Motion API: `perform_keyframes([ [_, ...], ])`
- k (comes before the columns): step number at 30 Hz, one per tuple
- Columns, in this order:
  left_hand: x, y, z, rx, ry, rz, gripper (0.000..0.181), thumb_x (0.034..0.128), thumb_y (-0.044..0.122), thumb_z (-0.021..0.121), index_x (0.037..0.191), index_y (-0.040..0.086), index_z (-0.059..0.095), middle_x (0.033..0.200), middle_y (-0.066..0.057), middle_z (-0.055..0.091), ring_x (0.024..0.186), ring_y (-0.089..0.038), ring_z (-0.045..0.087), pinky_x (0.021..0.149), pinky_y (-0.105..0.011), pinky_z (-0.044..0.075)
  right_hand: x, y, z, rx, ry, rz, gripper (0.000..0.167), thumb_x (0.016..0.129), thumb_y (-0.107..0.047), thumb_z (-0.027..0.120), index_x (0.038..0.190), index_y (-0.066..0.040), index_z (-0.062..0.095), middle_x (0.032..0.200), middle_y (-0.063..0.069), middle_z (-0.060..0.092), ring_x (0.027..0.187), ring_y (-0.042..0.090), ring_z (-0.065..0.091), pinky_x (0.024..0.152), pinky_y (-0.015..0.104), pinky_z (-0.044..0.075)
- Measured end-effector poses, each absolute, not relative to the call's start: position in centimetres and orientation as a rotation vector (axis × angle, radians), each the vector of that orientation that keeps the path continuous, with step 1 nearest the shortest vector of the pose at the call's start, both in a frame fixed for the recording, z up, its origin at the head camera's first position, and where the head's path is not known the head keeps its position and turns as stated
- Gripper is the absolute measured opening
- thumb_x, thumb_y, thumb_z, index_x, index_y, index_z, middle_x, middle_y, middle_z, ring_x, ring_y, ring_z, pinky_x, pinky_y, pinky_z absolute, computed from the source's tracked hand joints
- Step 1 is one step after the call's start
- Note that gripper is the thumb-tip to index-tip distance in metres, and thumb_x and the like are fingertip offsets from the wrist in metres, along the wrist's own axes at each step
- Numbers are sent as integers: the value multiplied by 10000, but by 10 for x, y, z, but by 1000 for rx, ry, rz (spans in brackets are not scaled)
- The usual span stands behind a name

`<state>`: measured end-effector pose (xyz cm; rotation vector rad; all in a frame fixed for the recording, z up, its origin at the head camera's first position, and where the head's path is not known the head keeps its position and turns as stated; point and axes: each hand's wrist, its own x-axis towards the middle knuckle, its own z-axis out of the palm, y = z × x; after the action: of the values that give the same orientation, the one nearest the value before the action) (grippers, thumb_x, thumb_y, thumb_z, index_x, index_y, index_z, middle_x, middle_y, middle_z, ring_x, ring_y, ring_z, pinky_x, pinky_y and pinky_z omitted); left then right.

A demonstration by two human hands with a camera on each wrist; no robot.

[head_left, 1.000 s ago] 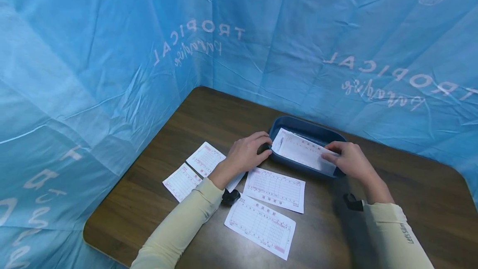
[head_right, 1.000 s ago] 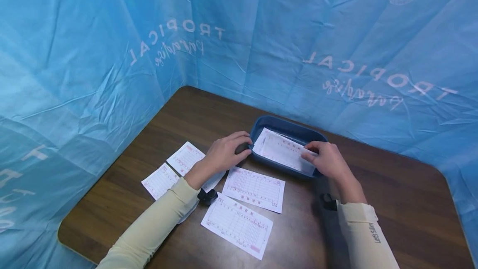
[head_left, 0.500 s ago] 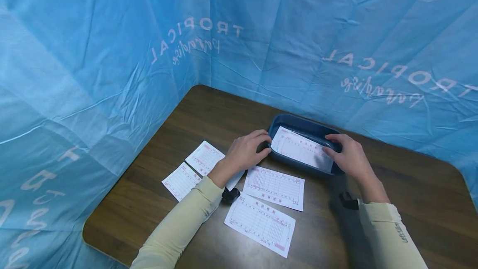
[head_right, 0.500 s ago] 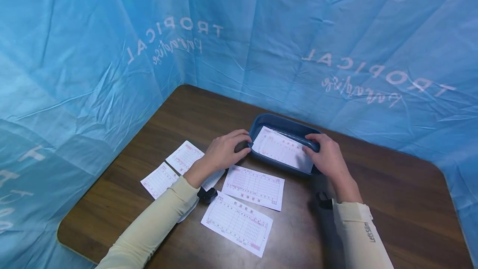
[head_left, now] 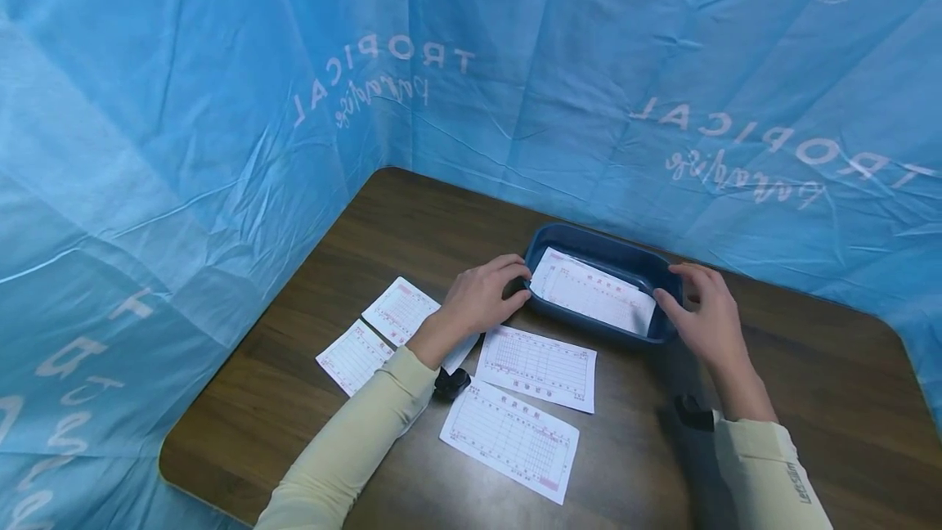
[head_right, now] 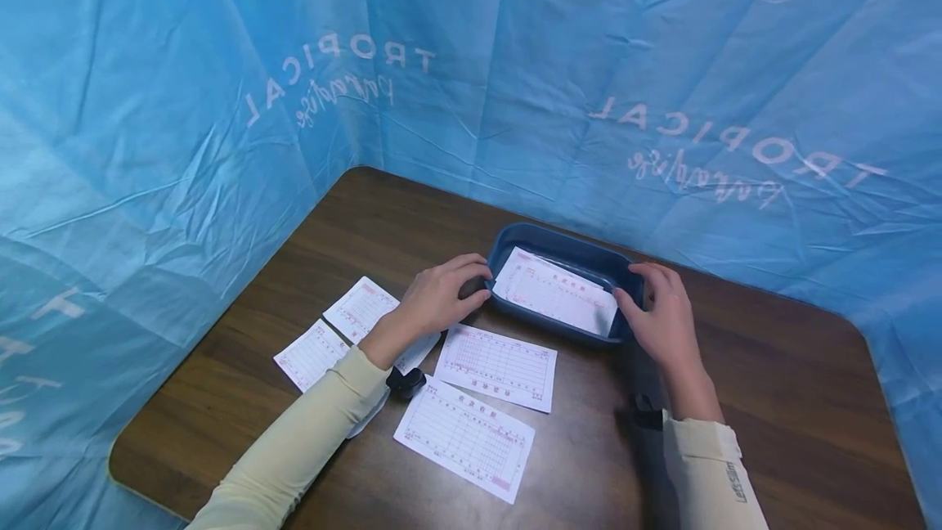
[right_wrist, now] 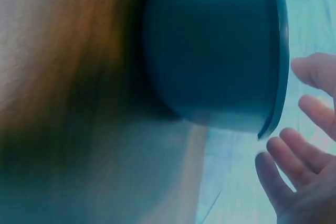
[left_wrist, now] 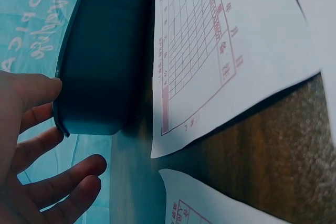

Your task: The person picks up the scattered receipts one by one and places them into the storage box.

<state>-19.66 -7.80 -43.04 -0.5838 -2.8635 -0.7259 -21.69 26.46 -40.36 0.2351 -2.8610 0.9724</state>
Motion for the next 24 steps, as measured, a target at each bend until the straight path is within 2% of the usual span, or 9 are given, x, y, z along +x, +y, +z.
perform_keyframes([
  [6, -196, -78, -431, -590, -2852, -732, 340, 947, 411, 585, 1250, 257, 613, 1370, 64, 490, 1111, -126, 562, 862, -341, 491, -207, 276, -408, 96, -2839, 1115, 597, 937, -466, 560, 1387, -85, 469, 1395, 185, 391, 1183, 432, 479, 862, 600, 447],
  [11, -195, -78, -431, -589, -2862, -725, 342, 949, 410, 582, 1254, 258, 609, 1382, 60, 482, 1122, -131, 558, 869, -350, 489, -201, 282, -414, 36, -2843, 1160, 614, 945, -472, 543, 1409, -83, 445, 1404, 205, 400, 1181, 455, 484, 871, 614, 432],
  [15, -195, -78, -431, -587, -2868, -731, 344, 950, 407, 581, 1257, 255, 609, 1384, 60, 481, 1128, -130, 555, 874, -350, 486, -197, 283, -422, -3, -2852, 1212, 624, 949, -488, 524, 1424, -97, 423, 1393, 200, 439, 1207, 423, 476, 900, 604, 419],
  [24, -195, -77, -430, -588, -2846, -740, 334, 946, 403, 591, 1244, 255, 616, 1368, 57, 494, 1110, -126, 559, 872, -342, 486, -193, 281, -433, -3, -2873, 1297, 472, 1011, -370, 444, 1411, -120, 450, 1399, 167, 442, 1208, 348, 450, 945, 563, 401],
])
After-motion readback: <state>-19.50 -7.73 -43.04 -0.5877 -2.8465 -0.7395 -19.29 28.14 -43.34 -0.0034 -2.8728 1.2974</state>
